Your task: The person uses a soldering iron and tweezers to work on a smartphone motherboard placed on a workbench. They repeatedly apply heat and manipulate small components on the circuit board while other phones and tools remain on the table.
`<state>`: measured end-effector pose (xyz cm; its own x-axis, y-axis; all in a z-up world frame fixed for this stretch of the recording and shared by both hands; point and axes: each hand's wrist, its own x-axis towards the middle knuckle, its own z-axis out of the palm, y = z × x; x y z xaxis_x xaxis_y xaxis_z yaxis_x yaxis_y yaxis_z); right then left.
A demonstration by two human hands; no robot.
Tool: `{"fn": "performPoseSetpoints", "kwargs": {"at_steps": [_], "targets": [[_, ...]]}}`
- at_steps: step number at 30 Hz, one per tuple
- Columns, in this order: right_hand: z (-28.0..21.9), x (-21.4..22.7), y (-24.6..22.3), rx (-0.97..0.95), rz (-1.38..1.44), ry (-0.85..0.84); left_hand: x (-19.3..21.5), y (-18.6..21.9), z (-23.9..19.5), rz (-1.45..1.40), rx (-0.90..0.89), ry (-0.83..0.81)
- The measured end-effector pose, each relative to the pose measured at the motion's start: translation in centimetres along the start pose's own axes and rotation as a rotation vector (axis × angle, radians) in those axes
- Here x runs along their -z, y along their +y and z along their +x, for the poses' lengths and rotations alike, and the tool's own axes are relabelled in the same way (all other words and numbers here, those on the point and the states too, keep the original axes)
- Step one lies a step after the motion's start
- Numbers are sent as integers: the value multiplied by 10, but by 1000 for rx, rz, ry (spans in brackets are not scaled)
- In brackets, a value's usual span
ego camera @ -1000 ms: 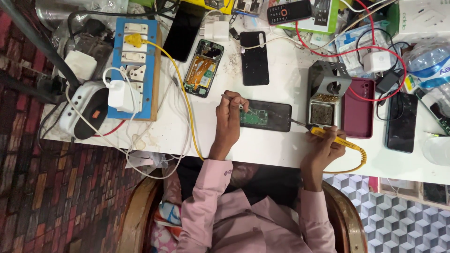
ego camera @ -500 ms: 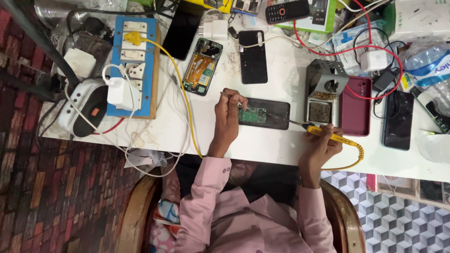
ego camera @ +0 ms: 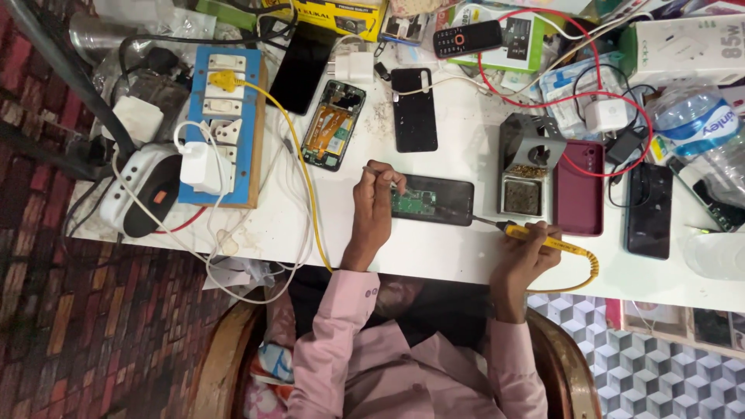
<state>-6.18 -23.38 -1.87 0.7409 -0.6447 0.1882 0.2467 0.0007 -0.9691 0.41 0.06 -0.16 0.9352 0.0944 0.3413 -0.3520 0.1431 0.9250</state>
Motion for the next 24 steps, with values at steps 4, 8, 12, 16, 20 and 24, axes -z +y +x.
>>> {"fn": "performPoseSetpoints", "kwargs": {"at_steps": [4,8,12,16,20,24], "targets": [[3,4,7,-40,111,54,0,0,-1,7,26,14],[4,4,9,-73,145,151,1,2,0,15,85,19],[4,2,5,-99,112,127,1,2,1,15,41,17],[-1,-1,-3,-60,0,82,1,1,-3,5,58,20],[-2,-5,-10,-45,-50,30,1,0,-1,14,-44,-15],[-4,-5,-10,24,-42,-23,2,-1,-5,-6,15,-7]]}}
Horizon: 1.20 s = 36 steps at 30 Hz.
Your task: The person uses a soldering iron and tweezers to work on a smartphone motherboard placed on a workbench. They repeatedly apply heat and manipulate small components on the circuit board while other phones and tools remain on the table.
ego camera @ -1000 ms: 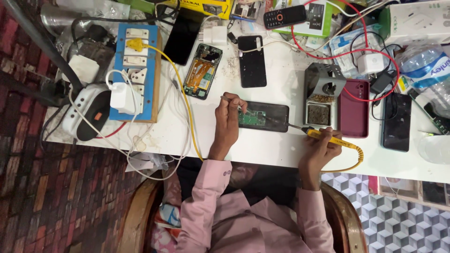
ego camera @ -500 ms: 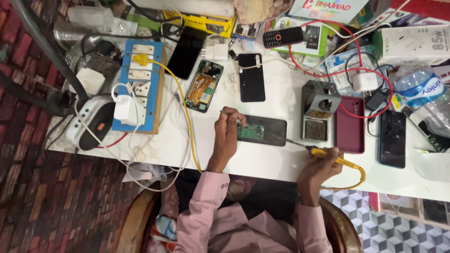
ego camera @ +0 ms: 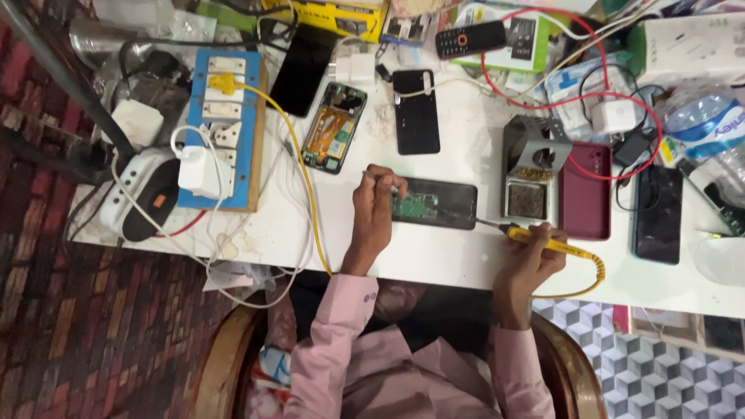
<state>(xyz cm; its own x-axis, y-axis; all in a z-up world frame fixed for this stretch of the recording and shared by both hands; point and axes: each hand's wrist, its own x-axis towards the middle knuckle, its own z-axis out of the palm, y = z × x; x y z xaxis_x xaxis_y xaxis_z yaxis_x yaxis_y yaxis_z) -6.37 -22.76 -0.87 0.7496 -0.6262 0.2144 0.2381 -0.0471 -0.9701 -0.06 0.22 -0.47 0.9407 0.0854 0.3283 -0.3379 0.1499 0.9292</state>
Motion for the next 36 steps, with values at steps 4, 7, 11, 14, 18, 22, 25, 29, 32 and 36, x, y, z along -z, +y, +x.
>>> {"fn": "performPoseSetpoints", "kwargs": {"at_steps": [4,7,11,14,18,22,25,29,32,36], "targets": [[2,-6,-5,-3,-24,13,0,3,4,17,31,15],[1,-7,-7,0,-40,-4,1,1,5,-5,25,2],[0,-6,-7,-36,-40,23,-1,-4,1,-5,-9,-9],[3,-8,-6,-14,-43,33,-1,-5,1,-31,-44,-11],[3,-9,-7,-39,-21,31,0,-4,1,-21,19,-5],[2,-11,-10,-16,-41,27,-1,-3,3,-28,30,6],[1,-11,-11,-4,-31,25,-2,-2,2,-18,41,21],[1,-15,-10,-18,6,51,0,-1,2,-20,57,20],[-1,-15,-11,-34,38,43,0,1,2,34,43,5],[2,-15,-12,-35,7,39,-1,2,3,28,14,-3]]}}
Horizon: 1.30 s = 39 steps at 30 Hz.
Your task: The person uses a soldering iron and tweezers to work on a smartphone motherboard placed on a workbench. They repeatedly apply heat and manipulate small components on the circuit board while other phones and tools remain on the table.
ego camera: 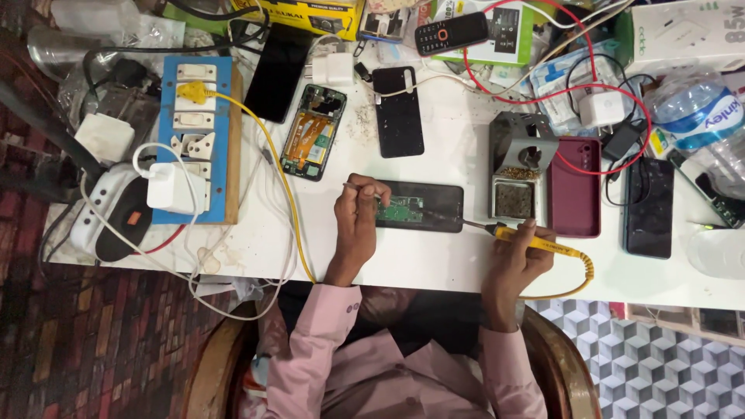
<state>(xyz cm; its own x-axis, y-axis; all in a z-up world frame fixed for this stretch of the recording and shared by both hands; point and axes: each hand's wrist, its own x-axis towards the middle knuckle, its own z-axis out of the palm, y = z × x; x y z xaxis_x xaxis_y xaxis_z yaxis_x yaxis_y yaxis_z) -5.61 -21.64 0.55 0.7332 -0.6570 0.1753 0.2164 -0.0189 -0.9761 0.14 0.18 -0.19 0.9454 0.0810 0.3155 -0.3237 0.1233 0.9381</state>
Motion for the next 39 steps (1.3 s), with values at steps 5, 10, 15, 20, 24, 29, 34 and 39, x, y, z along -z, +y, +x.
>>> {"fn": "performPoseSetpoints", "kwargs": {"at_steps": [5,10,15,20,24,29,34,39], "targets": [[2,2,3,-13,-9,-10,1,-2,-2,-11,38,15],[1,6,7,-43,-4,-10,1,-8,-7,-66,-24,-14],[4,4,2,-37,-75,5,-1,-6,-7,-41,-40,-28],[3,1,-1,-58,-71,9,1,-8,-7,-29,-33,-34],[1,1,-5,-64,-58,-9,0,-9,-8,-51,31,-18],[3,1,-5,-24,-44,-32,1,-6,-6,-18,111,20],[3,2,-3,-42,3,-31,0,-6,-7,-81,17,15],[3,4,-3,-44,-37,-27,0,-6,-6,-34,35,17]]}}
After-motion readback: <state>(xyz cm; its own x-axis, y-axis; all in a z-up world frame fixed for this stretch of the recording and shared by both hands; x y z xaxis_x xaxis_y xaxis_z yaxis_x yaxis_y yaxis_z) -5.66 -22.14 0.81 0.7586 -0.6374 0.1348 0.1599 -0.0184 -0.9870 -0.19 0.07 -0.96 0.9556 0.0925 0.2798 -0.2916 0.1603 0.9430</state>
